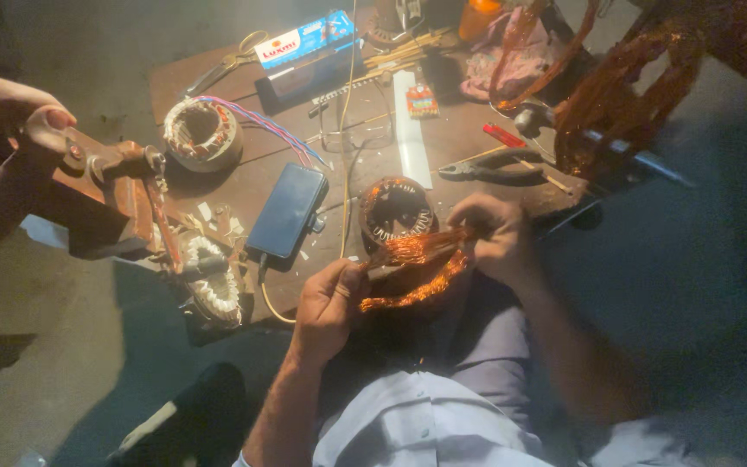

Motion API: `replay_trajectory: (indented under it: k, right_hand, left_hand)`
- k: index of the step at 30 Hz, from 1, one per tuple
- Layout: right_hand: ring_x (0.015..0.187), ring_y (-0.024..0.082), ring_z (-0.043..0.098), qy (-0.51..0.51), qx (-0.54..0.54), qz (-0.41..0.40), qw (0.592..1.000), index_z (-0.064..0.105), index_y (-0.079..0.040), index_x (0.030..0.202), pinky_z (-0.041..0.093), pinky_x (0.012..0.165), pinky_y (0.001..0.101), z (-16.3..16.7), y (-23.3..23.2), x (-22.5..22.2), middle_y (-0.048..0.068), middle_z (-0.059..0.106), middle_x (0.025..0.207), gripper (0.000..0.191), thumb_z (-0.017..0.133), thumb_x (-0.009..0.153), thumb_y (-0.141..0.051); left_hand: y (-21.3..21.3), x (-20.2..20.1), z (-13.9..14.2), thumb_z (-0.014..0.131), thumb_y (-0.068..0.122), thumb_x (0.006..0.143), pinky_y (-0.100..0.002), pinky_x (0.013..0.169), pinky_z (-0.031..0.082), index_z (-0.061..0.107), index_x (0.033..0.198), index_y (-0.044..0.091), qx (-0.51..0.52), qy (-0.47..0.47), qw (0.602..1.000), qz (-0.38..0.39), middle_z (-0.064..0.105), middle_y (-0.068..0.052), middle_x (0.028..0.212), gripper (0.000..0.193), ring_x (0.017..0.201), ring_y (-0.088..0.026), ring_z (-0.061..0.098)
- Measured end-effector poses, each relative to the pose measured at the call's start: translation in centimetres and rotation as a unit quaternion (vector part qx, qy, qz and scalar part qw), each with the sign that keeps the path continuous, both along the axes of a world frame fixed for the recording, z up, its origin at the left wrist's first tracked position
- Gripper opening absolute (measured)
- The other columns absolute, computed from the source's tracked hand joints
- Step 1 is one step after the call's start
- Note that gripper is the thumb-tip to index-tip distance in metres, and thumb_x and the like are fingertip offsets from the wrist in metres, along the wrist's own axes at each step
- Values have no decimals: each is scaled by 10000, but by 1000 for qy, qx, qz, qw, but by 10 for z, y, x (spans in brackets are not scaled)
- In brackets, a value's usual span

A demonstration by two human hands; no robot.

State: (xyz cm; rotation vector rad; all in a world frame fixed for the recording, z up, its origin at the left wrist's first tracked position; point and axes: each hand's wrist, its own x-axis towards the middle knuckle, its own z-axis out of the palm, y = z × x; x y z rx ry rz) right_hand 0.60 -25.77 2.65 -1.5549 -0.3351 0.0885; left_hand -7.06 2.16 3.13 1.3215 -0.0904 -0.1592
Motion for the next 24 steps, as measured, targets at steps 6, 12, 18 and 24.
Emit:
replay_trajectory:
  k: [6,12,18,24]
  right_hand:
    - [717,59,642,-34,-137,63,988,694,-37,963,501,627,207,14,-19,4,0,672,838,240,667,748,67]
    - [804,70,672,75,28,92,993,692,-74,1068,564,722,229,30,-21,0,4,716,925,307,682,781,37]
    - [872,144,658,-184,-262,-15,947,725,-51,1091,553,772,286,67,-17,-12,41,671,966,226,719,870,-5]
    - [906,241,676,-224,-313,49,922,708,-32,1107,535,824,340,82,-13,-17,77,713,947,367,719,746,36]
  left_hand:
    - [21,-8,-1,524,350,1101,-222,583,370,643,893,57,109,-109,987,-35,541,61,726,379,672,-24,447]
    - [17,12,-17,556,366,1061,-226,458,283,617,861,45,-85,-9,993,78,472,41,623,382,517,-44,373]
    - [20,20,-13,543,386,1100,-226,495,338,583,851,66,-70,-75,990,94,505,38,664,408,557,-45,442]
    - [22,24,13,552,384,1086,-227,578,362,660,870,52,124,-146,981,32,510,42,685,410,651,-38,441]
